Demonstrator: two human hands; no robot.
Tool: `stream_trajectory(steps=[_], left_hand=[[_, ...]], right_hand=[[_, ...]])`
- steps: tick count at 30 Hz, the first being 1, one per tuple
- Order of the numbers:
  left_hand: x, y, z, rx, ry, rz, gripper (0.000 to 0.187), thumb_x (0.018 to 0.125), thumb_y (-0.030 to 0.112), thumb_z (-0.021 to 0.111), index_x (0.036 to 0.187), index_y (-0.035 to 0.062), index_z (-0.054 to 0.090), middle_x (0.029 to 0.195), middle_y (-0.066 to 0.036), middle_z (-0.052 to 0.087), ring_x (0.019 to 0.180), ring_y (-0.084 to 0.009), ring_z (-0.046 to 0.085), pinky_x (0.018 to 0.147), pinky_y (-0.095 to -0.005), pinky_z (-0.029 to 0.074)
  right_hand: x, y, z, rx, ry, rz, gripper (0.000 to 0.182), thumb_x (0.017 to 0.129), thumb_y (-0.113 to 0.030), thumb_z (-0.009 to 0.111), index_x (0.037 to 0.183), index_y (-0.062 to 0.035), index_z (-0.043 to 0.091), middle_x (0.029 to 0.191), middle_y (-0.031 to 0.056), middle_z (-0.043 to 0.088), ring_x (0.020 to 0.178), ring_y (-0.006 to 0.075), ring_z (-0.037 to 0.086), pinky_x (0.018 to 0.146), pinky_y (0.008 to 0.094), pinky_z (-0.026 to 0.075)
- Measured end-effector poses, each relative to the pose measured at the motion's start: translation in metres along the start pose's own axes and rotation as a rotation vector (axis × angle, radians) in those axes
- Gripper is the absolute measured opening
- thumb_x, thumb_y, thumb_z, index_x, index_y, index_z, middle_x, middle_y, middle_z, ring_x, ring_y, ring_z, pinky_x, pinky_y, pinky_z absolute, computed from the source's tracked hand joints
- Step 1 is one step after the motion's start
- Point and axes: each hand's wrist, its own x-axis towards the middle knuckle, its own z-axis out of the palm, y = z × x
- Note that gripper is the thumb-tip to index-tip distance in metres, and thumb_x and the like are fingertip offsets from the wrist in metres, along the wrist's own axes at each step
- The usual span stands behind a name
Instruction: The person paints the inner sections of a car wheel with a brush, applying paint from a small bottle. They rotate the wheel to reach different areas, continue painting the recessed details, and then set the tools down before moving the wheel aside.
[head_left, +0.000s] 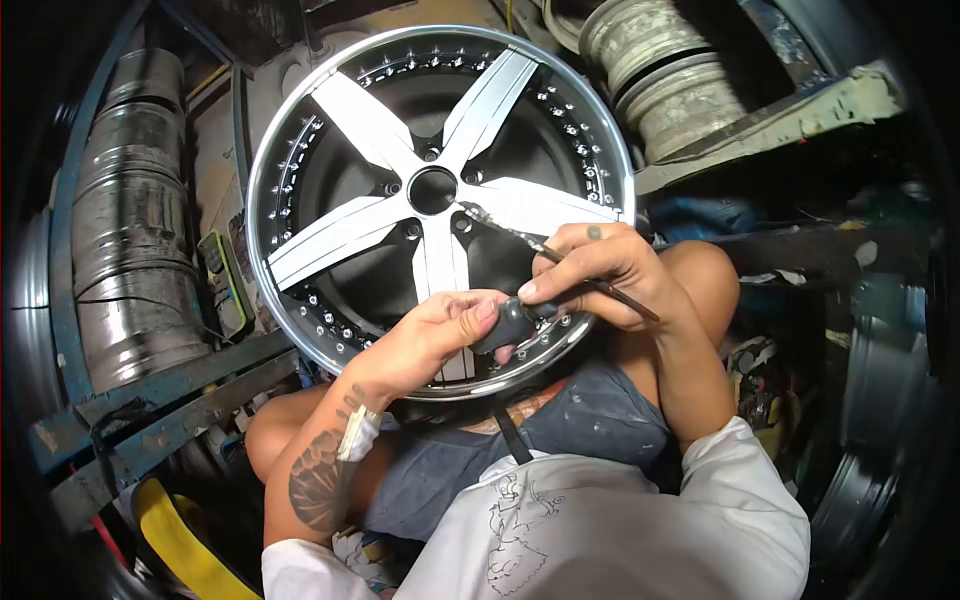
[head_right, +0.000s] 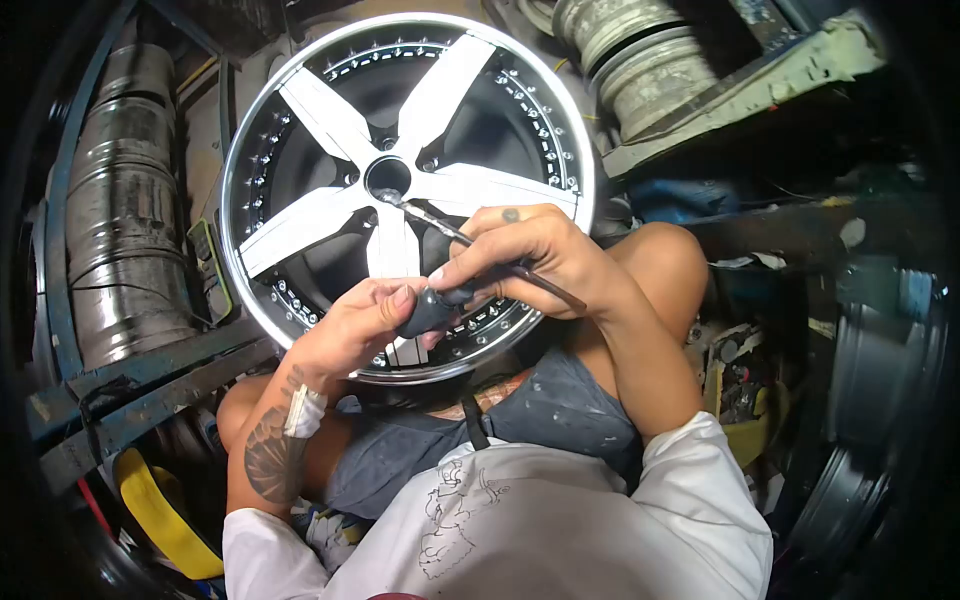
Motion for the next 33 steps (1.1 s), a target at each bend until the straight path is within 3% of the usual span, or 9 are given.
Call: stream_trajectory(steps=[1, 6, 13, 17, 20, 24, 27, 29, 33], left_hand=[[0.001, 0.0, 0.006, -0.073, -0.041, 0.008, 0.058, 0.099, 0.048, 0.056, 0.117, -0.0067, 0.061, 0.093, -0.007, 0.063, 0.084, -0.0123, 0.056, 0.081, -0.0259, 0.043], [0.008, -0.023, 0.019, -0.195, -0.057, 0.038, 0.052, 0.102, 0.045, 0.051, 0.116, -0.005, 0.06, 0.09, -0.004, 0.06, 0.082, -0.0102, 0.054, 0.078, -0.026, 0.043], [0.006, -0.023, 0.051, 0.331, 0.264, 0.253, 0.038, 0.104, 0.035, 0.053, 0.113, -0.0006, 0.061, 0.088, 0.003, 0.059, 0.081, -0.0072, 0.053, 0.076, -0.025, 0.046], [0.007, -0.014, 0.053, 0.991, 0.442, 0.45, 0.031, 0.095, 0.021, 0.064, 0.115, -0.0022, 0.059, 0.088, -0.011, 0.063, 0.08, -0.0261, 0.058, 0.076, -0.0356, 0.045], [0.011, -0.013, 0.05, 1.361, 0.519, 0.754, 0.03, 0.091, 0.016, 0.066, 0.116, 0.0002, 0.059, 0.091, -0.015, 0.062, 0.082, -0.0297, 0.057, 0.077, -0.0371, 0.044], [0.014, -0.008, 0.051, 1.484, 0.694, 0.784, 0.034, 0.088, 0.014, 0.069, 0.117, -0.0006, 0.057, 0.096, -0.015, 0.062, 0.085, -0.0354, 0.056, 0.079, -0.0431, 0.044], [0.017, -0.004, 0.046, 1.163, 0.687, 0.753, 0.032, 0.089, 0.012, 0.068, 0.117, 0.0001, 0.057, 0.102, -0.015, 0.064, 0.092, -0.0311, 0.06, 0.085, -0.039, 0.046], [0.015, -0.005, 0.044, 0.771, 0.578, 0.635, 0.031, 0.092, 0.007, 0.065, 0.12, 0.001, 0.053, 0.111, -0.015, 0.065, 0.102, -0.0195, 0.061, 0.09, -0.0296, 0.046], [0.01, -0.006, 0.044, 0.845, 0.451, 0.58, 0.038, 0.089, 0.003, 0.065, 0.124, 0.0, 0.051, 0.113, -0.016, 0.063, 0.107, -0.0257, 0.061, 0.096, -0.0354, 0.045]], right_hand=[[-0.002, -0.004, -0.001, -0.02, -0.007, -0.004, 0.037, 0.069, 0.011, 0.073, 0.102, -0.0055, 0.076, 0.086, 0.0093, 0.068, 0.08, 0.0215, 0.065, 0.071, 0.0307, 0.05], [-0.014, -0.017, -0.008, -0.254, 0.014, -0.058, 0.034, 0.067, 0.001, 0.081, 0.1, -0.0076, 0.077, 0.084, 0.0093, 0.065, 0.079, 0.0214, 0.063, 0.071, 0.0312, 0.049], [-0.028, -0.031, 0.0, -0.469, 0.085, -0.125, 0.026, 0.074, -0.019, 0.079, 0.085, -0.0007, 0.065, 0.079, 0.0128, 0.058, 0.075, 0.0306, 0.058, 0.066, 0.037, 0.044], [-0.026, -0.034, 0.003, -0.513, 0.088, -0.053, 0.025, 0.085, -0.023, 0.072, 0.079, -0.0001, 0.062, 0.074, 0.0133, 0.055, 0.072, 0.0297, 0.055, 0.064, 0.0376, 0.042], [-0.026, -0.026, 0.009, -0.514, 0.139, 0.027, 0.029, 0.089, -0.025, 0.07, 0.077, 0.0004, 0.062, 0.074, 0.0145, 0.057, 0.069, 0.0314, 0.055, 0.063, 0.0383, 0.042], [-0.019, -0.016, 0.012, -0.418, 0.26, 0.052, 0.025, 0.091, -0.023, 0.068, 0.084, 0.0004, 0.066, 0.078, 0.0148, 0.061, 0.072, 0.0285, 0.059, 0.066, 0.0358, 0.045], [-0.012, -0.006, -0.001, -0.176, 0.377, 0.036, 0.022, 0.095, -0.019, 0.062, 0.106, -0.001, 0.068, 0.093, 0.0082, 0.069, 0.08, 0.0144, 0.06, 0.071, 0.0278, 0.047], [0.006, -0.014, -0.014, 0.037, 0.479, 0.043, 0.027, 0.098, -0.019, 0.058, 0.117, -0.0005, 0.066, 0.098, 0.0073, 0.07, 0.081, 0.0091, 0.059, 0.072, 0.0232, 0.047], [0.055, -0.002, -0.032, 0.092, 0.465, 0.113, 0.038, 0.102, -0.029, 0.056, 0.127, 0.0, 0.064, 0.088, 0.0057, 0.068, 0.073, 0.0063, 0.055, 0.065, 0.0193, 0.044]])
